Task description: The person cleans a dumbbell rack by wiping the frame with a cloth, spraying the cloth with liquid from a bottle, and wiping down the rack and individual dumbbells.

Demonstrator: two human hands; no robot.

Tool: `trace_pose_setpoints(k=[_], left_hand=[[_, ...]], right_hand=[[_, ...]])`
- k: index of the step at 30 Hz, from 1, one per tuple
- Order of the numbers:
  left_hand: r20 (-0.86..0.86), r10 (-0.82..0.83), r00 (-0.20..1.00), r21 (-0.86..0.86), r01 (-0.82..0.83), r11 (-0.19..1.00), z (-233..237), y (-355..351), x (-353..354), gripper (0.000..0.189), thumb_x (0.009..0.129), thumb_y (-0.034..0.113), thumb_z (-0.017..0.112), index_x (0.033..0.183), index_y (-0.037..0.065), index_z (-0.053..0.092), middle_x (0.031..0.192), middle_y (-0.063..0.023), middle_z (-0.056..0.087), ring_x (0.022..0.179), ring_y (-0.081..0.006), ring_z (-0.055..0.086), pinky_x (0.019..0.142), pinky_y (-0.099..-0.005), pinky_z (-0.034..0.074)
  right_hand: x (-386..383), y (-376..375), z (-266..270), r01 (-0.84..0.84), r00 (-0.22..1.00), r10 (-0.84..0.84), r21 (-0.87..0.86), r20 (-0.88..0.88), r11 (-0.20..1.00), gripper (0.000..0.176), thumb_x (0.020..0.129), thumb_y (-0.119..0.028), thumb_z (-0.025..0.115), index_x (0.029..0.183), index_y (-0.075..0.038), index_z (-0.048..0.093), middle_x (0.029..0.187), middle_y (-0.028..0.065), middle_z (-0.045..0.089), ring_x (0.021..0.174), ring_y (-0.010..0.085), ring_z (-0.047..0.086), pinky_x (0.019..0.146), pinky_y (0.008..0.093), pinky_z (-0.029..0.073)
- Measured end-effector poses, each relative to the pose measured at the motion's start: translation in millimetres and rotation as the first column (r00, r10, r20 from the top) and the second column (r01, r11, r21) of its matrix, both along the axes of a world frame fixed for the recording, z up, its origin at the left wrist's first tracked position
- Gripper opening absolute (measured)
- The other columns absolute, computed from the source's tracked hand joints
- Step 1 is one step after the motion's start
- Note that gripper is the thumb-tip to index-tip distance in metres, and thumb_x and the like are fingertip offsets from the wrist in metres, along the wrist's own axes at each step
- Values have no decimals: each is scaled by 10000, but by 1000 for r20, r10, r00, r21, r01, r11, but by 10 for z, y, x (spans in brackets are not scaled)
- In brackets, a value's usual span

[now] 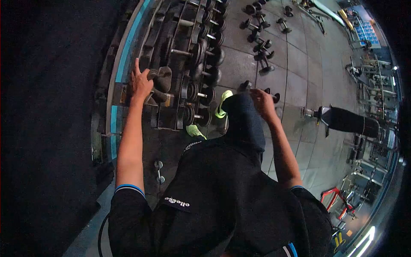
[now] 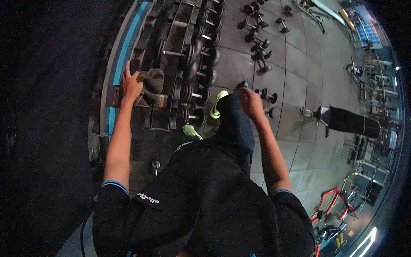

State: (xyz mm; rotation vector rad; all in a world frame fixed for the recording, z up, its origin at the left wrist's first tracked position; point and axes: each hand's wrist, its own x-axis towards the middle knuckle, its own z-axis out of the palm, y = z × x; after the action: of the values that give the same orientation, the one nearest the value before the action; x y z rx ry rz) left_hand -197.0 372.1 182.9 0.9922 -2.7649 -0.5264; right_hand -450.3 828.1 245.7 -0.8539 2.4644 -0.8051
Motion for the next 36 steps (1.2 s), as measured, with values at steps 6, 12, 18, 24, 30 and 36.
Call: trace_pose_setpoints(k=[6, 12, 18, 24, 30, 36], left_hand=[[107, 40, 993, 40, -44, 998, 222, 70, -69, 749, 857, -71, 628, 1543, 139, 414, 1699, -101, 80, 1515, -419, 230, 1218, -582, 286], [49, 173, 984, 17, -174, 985, 54, 9, -155, 1018, 887, -10, 677, 1639, 163, 13, 1679, -182, 140, 1528, -388, 212, 1240, -553, 242], [313, 357, 880, 16, -380, 925, 287, 89, -425, 1046, 859, 49, 732, 1640, 142, 44, 1609, -229, 311, 1438, -457, 367, 1132, -546, 421], [271, 323, 907, -152, -291, 944, 114, -8, -296, 956, 830, 45, 719, 1628, 115, 196, 1490, -264, 473, 1328, -473, 497, 1014, -495, 528], [287, 393, 873, -177, -355, 918, 17, -4, -294, 892, 900, 73, 673, 1636, 162, 176, 1492, -231, 482, 1310, -454, 515, 1019, -538, 506], [333, 391, 858, -95, -382, 919, 11, -16, -262, 876, 929, 168, 679, 1635, 205, 162, 1538, -224, 428, 1382, -453, 445, 1113, -550, 426]], right_hand=[[-238, -1621, -492, -331, 929, 358, -220, 94, 918, 295, 867, -142, 723, 1103, 18, 647, 1006, 184, 741, 952, 380, 712, 792, 413, 559], [-877, -3223, -1540, -618, 777, 624, -85, 86, 781, 517, 860, -247, 754, 1290, -3, 605, 1202, 215, 688, 1132, 305, 676, 933, 424, 535], [-1083, -4572, -3056, -769, 605, 780, 372, 159, 520, 875, 831, -523, 774, 1444, 19, 464, 1458, 189, 511, 1288, 324, 557, 1047, 413, 492], [-1026, -4828, -3452, -871, 404, 893, 379, 196, 311, 649, 884, -517, 695, 1375, -111, 576, 1249, 132, 634, 1102, 293, 615, 919, 419, 508], [-1135, -4746, -3754, -681, 610, 569, -3, 551, 732, 559, 867, -410, 765, 1217, -22, 568, 1070, 156, 663, 1003, 296, 639, 840, 453, 530], [-1124, -4925, -3268, -715, 584, 447, 168, 677, 679, 468, 865, -333, 792, 1125, -5, 581, 1052, 125, 637, 966, 248, 635, 812, 407, 532]])
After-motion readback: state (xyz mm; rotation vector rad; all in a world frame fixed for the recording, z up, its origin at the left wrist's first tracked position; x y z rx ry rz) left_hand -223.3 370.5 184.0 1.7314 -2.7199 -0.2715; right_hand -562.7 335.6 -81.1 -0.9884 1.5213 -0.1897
